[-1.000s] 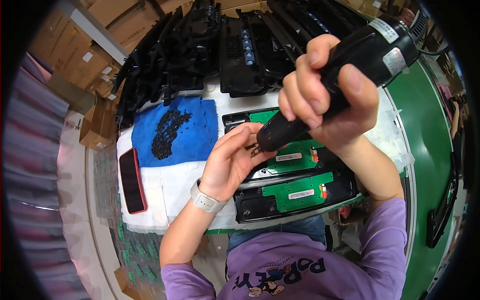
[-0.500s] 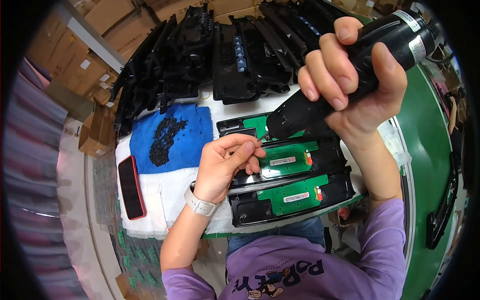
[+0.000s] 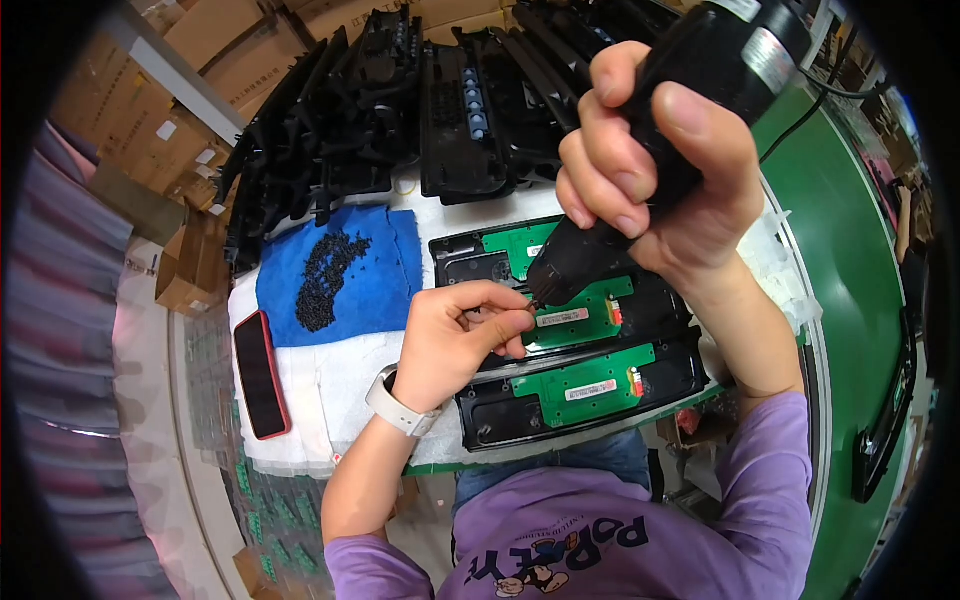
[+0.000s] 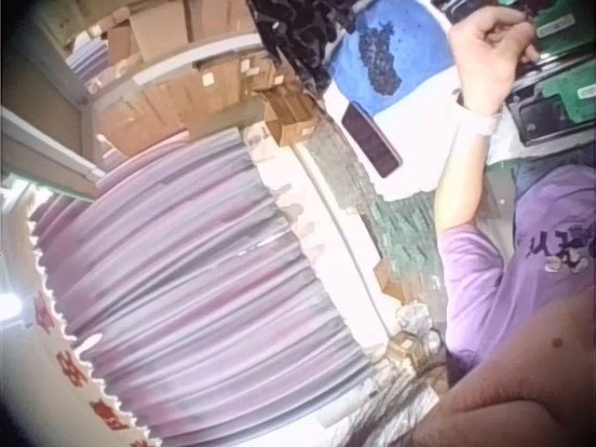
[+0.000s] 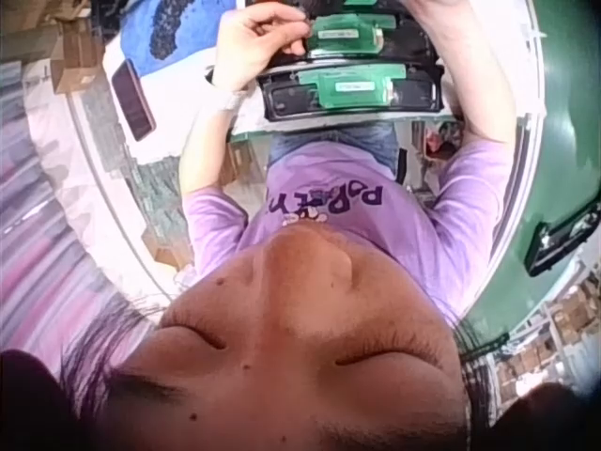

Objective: Assembling electronic modules into cartridge housings and securing them with an electric screwdriver.

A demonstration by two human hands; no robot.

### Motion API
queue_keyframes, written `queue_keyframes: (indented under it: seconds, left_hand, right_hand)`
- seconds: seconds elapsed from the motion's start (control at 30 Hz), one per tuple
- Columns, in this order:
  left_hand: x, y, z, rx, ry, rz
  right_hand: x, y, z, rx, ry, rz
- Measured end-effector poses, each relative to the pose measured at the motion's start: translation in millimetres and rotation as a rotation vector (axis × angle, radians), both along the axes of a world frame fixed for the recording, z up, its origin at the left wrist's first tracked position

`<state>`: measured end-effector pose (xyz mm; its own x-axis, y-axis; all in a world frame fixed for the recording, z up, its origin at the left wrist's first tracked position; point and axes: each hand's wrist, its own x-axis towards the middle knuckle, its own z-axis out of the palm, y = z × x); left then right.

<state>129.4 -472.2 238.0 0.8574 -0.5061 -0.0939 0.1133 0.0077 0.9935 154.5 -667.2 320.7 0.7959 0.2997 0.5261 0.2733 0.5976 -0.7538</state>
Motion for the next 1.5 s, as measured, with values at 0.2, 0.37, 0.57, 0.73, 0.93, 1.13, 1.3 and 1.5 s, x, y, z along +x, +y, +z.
queue_keyframes:
  seconds: [0.2,0.37,0.57,0.73,0.93,1.13,1.3,1.5]
  left_hand:
    - [-3.0,-1.6,1.4,0.013,0.025,-0.028]
    - [4.5,3.8,2.3,0.045,-0.117,0.195]
    - [18.4,14.9,-6.4,-0.189,-0.021,0.351]
    - [21.9,17.7,-8.6,-0.147,-0.043,0.362]
    - [28.7,18.0,-11.6,-0.083,-0.073,0.385]
    - [37.9,16.5,-20.8,-0.084,-0.005,0.330]
    - [42.4,19.3,-28.1,-0.129,-0.003,0.296]
    - [35.7,24.4,-34.2,-0.148,-0.114,0.344]
  right_hand:
    - [2.5,3.4,0.2,0.203,0.278,-0.031]
    - [7.1,-16.8,-7.1,0.147,0.236,-0.064]
    - [13.4,-29.6,-22.5,-0.178,0.014,-0.362]
    - [18.4,-28.8,-27.4,-0.170,0.008,-0.371]
    - [19.7,-26.4,-25.4,-0.211,0.065,-0.375]
    - [22.8,-23.4,-24.0,-0.297,0.040,-0.352]
    - [12.0,-20.4,-21.5,-0.384,-0.018,-0.442]
    - [6.7,-26.1,-23.1,-0.111,-0.046,-0.294]
